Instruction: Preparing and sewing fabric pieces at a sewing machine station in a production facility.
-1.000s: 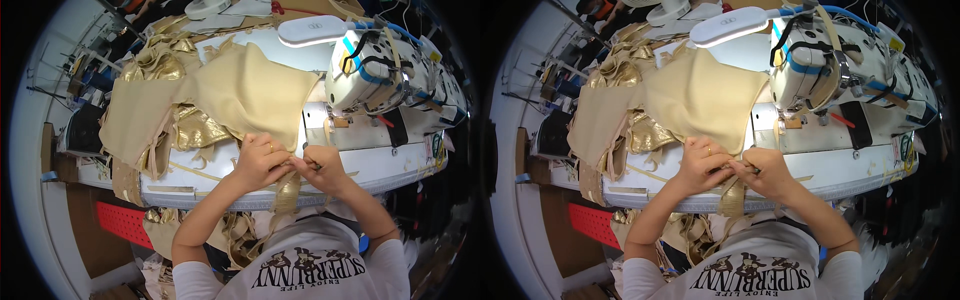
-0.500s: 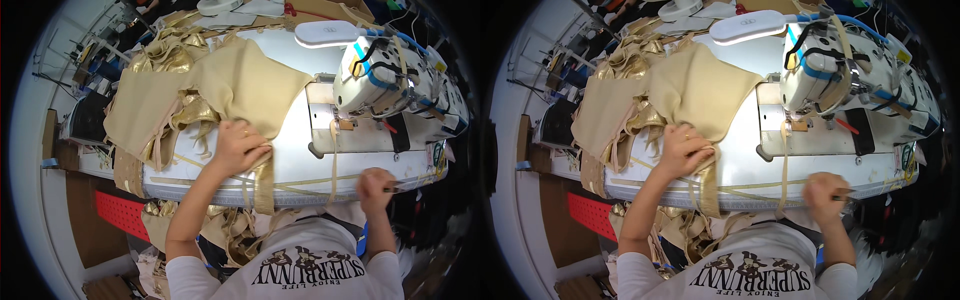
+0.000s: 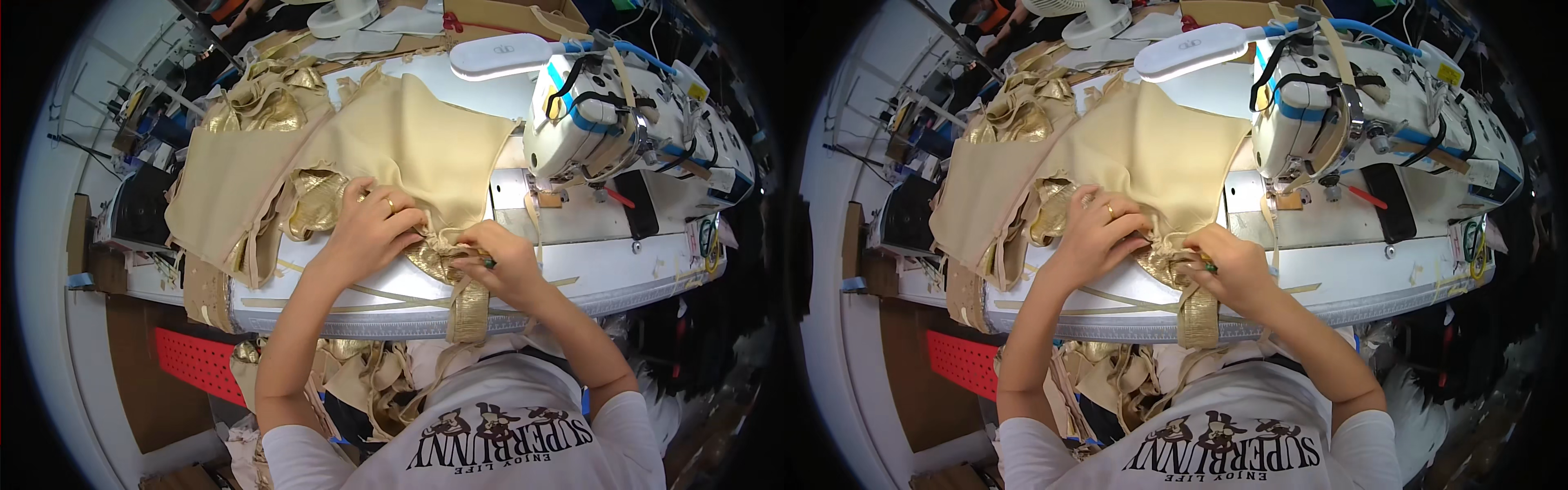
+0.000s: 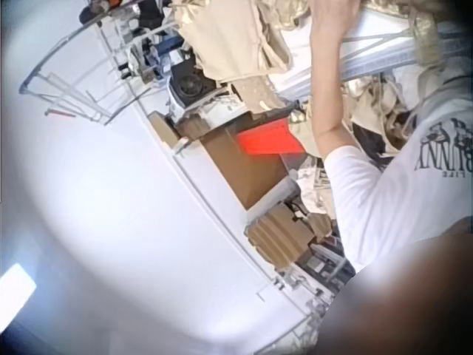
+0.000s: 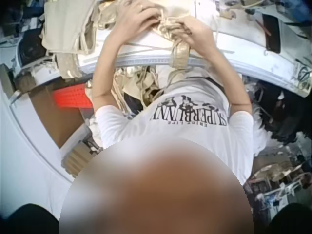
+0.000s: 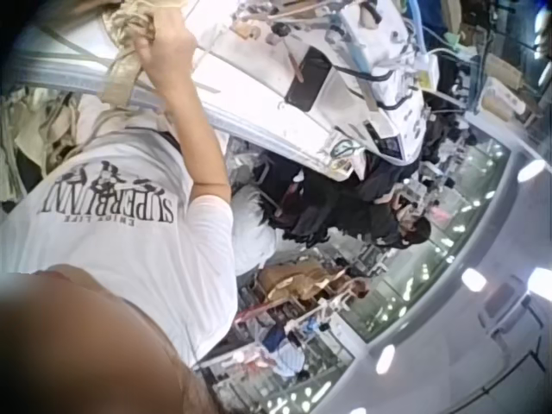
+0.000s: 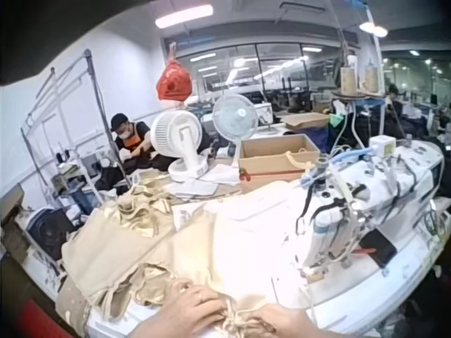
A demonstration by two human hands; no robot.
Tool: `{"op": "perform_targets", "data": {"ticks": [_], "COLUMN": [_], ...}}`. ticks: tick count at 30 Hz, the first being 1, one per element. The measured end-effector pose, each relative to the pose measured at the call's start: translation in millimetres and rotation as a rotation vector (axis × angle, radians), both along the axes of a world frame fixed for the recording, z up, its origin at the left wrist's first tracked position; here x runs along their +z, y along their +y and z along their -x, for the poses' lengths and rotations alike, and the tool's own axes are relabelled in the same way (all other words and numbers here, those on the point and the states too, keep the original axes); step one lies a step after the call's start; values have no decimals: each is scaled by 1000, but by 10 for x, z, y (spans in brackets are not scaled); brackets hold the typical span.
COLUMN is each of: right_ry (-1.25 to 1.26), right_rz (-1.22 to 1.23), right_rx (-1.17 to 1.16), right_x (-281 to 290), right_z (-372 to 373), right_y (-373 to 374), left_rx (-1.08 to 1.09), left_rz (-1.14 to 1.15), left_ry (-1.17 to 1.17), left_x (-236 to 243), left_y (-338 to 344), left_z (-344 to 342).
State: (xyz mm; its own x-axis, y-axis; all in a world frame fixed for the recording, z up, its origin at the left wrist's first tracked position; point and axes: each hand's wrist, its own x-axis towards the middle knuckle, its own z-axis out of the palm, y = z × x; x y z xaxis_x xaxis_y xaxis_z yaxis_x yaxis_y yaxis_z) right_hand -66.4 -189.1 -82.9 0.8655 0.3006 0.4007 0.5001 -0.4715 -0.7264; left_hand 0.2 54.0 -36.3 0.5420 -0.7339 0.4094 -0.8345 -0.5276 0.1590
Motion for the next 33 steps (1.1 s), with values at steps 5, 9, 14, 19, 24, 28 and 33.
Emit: {"op": "perform_targets", "data": {"ticks": [5, 9, 14, 19, 24, 28, 33], "right_ry": [-56, 15, 169, 297, 115, -28, -44], "right_rz": [-55, -142, -257, -374, -153, -12, -59], "right_rx": [-21, -23, -117, -166, -110, -91, -80], "right_x": [4, 42, 33, -20, 123, 323, 401], "right_z": [-45, -77, -74, -108, -149, -148, -278], "right_y": [73, 5, -93, -238, -169, 19, 143], "left_rx": [-24, -34, -45, 140, 130, 76, 34], "left_rz": [-34, -8, 115, 135, 191, 207, 169], "left_ry": [-62, -182, -245, -180, 56, 88, 124], "left_x": [-70, -119, -50, 146, 192, 245, 340], "left_y": [-86, -134, -40, 176, 76, -29, -43], "left_z": [-87, -155, -226, -162, -117, -138, -139]}}
